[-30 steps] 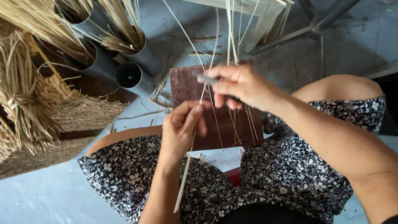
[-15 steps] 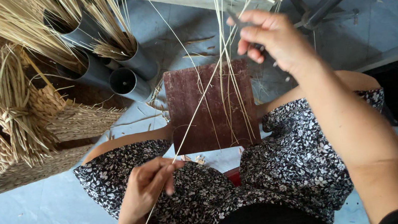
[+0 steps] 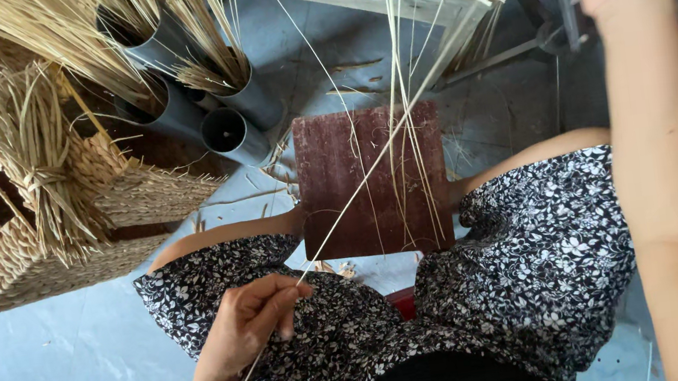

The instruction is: The person sits on the floor and splits long thin rattan strips with a small knife, drawing the blade along each strip to shave and separate it, then trims pieces with yellow-handled scissors and sets processed strips aside near a woven basket.

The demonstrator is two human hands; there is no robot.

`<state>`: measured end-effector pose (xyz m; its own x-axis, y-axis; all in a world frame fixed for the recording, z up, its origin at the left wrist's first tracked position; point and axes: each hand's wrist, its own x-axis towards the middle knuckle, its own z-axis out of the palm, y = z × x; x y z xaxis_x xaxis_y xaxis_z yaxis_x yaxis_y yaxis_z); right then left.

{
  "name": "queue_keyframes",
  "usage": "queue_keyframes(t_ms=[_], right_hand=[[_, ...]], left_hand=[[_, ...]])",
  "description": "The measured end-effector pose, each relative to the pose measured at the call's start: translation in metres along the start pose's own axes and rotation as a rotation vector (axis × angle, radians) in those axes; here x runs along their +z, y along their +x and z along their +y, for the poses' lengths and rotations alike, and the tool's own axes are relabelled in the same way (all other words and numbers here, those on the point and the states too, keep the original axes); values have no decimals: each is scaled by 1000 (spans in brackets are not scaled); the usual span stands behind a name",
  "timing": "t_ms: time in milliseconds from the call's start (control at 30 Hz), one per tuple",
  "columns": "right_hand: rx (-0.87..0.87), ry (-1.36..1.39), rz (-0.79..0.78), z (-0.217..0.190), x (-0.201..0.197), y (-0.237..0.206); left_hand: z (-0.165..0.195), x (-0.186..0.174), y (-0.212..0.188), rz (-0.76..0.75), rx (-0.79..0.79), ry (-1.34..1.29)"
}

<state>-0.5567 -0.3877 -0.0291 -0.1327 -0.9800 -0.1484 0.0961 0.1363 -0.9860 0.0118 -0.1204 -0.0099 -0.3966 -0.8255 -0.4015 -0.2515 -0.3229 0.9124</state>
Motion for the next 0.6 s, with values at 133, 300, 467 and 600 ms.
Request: queue_keyframes(t_ms=[133, 300, 467, 600], right_hand=[[-132, 283, 38, 13, -60, 25], [-140, 300, 130, 15, -58, 12], [-179, 64, 139, -13, -7, -30], [-123, 57, 95, -27, 22, -50]], left_hand=[[7, 3, 24, 32, 83, -45], [20, 18, 79, 216, 106, -100], [24, 68, 154, 258, 263, -173], [10, 101, 208, 255, 236, -135]])
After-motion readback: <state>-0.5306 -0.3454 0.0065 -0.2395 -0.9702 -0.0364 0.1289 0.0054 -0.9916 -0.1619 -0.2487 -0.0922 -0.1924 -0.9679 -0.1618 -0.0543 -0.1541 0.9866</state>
